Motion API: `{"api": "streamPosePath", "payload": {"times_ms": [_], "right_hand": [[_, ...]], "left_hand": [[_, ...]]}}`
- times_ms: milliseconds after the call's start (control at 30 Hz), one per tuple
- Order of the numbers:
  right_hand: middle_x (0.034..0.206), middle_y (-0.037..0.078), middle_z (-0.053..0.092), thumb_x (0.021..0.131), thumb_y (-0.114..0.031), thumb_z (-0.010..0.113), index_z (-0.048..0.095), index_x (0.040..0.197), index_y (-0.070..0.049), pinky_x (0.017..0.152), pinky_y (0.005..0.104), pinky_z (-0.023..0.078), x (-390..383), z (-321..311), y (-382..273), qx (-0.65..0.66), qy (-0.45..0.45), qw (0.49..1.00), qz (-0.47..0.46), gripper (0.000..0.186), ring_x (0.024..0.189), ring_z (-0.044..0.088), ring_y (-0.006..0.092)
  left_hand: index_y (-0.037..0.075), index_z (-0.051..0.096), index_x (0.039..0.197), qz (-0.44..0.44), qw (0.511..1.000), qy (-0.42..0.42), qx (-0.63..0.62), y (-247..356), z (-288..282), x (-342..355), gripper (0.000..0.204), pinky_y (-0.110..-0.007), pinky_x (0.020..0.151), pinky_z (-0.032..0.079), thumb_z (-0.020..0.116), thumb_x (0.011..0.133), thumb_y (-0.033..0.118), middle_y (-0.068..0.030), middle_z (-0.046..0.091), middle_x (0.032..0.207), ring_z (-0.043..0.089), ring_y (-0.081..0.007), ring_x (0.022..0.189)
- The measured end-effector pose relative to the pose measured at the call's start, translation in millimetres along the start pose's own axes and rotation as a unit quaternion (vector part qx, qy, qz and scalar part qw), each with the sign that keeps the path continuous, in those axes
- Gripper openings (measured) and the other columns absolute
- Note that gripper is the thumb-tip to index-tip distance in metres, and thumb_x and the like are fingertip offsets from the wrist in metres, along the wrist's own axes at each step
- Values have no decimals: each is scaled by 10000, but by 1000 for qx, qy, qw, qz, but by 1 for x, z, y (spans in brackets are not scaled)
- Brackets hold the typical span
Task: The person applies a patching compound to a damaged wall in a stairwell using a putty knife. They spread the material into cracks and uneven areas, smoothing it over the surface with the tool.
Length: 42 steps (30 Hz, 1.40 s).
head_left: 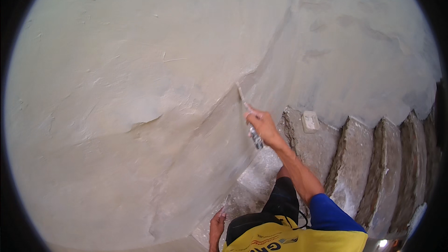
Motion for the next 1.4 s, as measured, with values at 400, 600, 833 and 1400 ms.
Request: {"api": "streamPosePath", "payload": {"times_ms": [400, 600, 833, 1400], "right_hand": [[883, 38, 632, 987, -208, 554, 551, 1350, 17, 486, 238, 480, -131, 66, 19, 103, -256, 953, 128, 427, 565, 563, 75], [1009, 182, 689, 989, -144, 467, 491, 1272, 81, 495, 287, 563, -153, 31, 73, 300, -147, 923, 189, 362, 628, 670, 193], [944, 175, 681, 982, -163, 503, 509, 1191, 75, 453, 301, 551, -164, 2, 111, 335, -86, 920, 184, 317, 604, 669, 193], [768, 90, 647, 1036, -477, 448, 599, 1062, 21, 546, 282, 522, -182, 46, 64, 309, -155, 931, 116, 522, 585, 613, 155]], "left_hand": [[33, 593, 1351, 29, 999, 20, 2, 0, -18, -10, 385, -254, 682, 467, 517, 1013, 201, -20, 670, 876, 587, -95, 774], [32, 601, 1341, 24, 1000, 17, -4, 13, -23, -22, 382, -263, 686, 469, 511, 1017, 213, -23, 659, 871, 575, -105, 774], [35, 579, 1359, 64, 997, 14, -35, 33, -19, -12, 389, -265, 701, 471, 492, 1038, 235, -15, 663, 913, 571, -105, 790], [24, 620, 1289, 13, 989, 87, -120, 32, -25, -76, 345, -238, 691, 442, 490, 1033, 214, -25, 675, 935, 549, -85, 765]]}}
Point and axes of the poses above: each hand's wrist, its own x-axis towards the middle knuckle, its own z-axis out of the palm, y = z × x, the point moved 8 cm from there along x, towards the middle knuckle
